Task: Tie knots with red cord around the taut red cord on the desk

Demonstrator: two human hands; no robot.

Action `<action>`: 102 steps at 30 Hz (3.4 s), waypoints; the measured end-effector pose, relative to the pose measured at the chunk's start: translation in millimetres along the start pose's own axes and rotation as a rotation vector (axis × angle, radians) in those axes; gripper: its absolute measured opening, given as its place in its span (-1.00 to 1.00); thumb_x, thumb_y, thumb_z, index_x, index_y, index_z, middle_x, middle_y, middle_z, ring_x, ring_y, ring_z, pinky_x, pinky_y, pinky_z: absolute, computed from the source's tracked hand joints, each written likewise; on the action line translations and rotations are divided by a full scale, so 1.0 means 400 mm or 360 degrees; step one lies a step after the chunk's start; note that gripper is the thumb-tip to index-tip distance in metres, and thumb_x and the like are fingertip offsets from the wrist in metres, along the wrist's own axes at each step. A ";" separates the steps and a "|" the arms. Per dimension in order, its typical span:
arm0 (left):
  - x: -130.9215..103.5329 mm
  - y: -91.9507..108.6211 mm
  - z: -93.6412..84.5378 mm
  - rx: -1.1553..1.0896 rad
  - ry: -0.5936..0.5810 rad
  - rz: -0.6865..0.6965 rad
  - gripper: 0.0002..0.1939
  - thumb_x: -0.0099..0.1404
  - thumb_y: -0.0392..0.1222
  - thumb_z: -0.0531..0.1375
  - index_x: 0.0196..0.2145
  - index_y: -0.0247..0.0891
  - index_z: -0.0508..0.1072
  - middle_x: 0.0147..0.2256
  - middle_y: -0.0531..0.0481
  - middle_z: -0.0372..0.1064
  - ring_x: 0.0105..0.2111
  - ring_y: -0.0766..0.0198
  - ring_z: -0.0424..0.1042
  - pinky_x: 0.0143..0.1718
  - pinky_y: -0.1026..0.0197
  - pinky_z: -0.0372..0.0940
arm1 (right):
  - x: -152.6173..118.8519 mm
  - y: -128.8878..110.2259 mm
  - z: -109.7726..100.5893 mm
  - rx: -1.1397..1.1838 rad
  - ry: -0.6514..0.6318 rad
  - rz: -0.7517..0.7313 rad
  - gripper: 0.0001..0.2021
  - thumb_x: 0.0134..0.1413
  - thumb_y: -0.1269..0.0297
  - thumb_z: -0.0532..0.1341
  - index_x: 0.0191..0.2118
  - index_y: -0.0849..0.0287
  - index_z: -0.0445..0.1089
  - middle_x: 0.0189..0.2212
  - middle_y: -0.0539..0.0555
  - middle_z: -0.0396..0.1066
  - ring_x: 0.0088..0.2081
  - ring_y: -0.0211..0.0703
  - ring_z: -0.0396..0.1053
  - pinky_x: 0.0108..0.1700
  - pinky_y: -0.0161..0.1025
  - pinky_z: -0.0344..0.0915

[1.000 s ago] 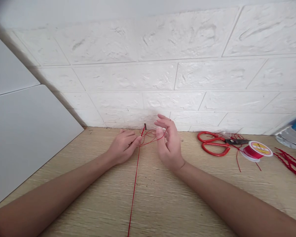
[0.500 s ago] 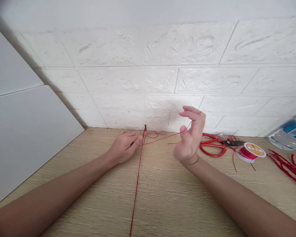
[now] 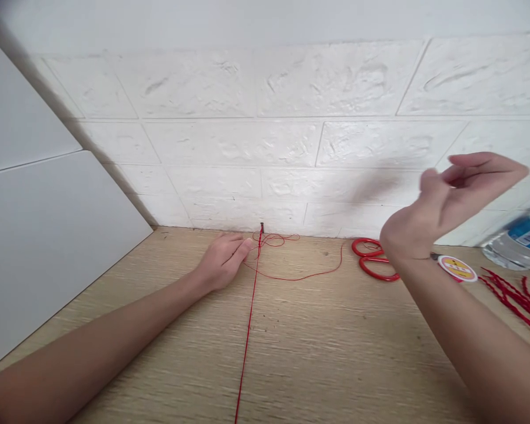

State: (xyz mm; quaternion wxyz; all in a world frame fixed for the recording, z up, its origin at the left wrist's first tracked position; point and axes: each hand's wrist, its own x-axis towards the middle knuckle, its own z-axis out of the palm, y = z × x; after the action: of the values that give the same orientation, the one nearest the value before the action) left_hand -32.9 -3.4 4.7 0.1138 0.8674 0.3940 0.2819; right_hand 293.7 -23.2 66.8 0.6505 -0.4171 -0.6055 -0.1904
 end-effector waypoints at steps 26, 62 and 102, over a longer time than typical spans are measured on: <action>0.007 -0.001 0.006 -0.0117 0.0086 -0.0046 -0.46 0.53 0.00 -0.12 -0.58 -0.24 0.24 -0.51 0.04 0.28 -0.45 0.29 0.26 -0.33 0.18 0.14 | -0.254 -0.153 0.154 0.0126 -0.1652 -0.0188 -0.70 0.24 0.41 0.15 0.01 0.03 0.51 0.07 0.16 0.39 0.11 0.11 0.27 0.10 0.15 0.23; 0.010 0.000 0.002 -0.0142 -0.0054 -0.0107 -0.46 0.52 0.04 -0.10 -0.58 -0.25 0.22 -0.52 0.05 0.26 -0.48 0.31 0.25 -0.38 0.20 0.13 | -0.217 -0.176 0.142 0.0910 -0.0502 0.0916 -0.80 0.30 0.07 0.21 -0.19 0.06 0.24 -0.36 0.03 0.44 -0.29 -0.14 0.44 -0.22 -0.12 0.42; 0.004 -0.014 0.013 -0.0105 -0.0005 0.0057 -0.88 0.13 -0.41 0.14 -0.40 -0.27 0.43 -0.43 0.04 0.28 -0.42 0.30 0.28 -0.38 0.22 0.16 | -0.237 -0.215 0.113 0.0134 -0.1853 -0.0189 -0.35 0.13 0.31 0.17 0.34 0.13 0.04 0.25 0.28 0.15 0.22 0.19 0.13 0.21 0.19 0.06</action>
State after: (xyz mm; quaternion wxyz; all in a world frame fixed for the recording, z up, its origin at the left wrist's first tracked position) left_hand -32.6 1.4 -1.3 0.1378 0.8706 0.3686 0.2953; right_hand 182.0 -62.3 0.3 0.2151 -0.3921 -0.8925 0.0581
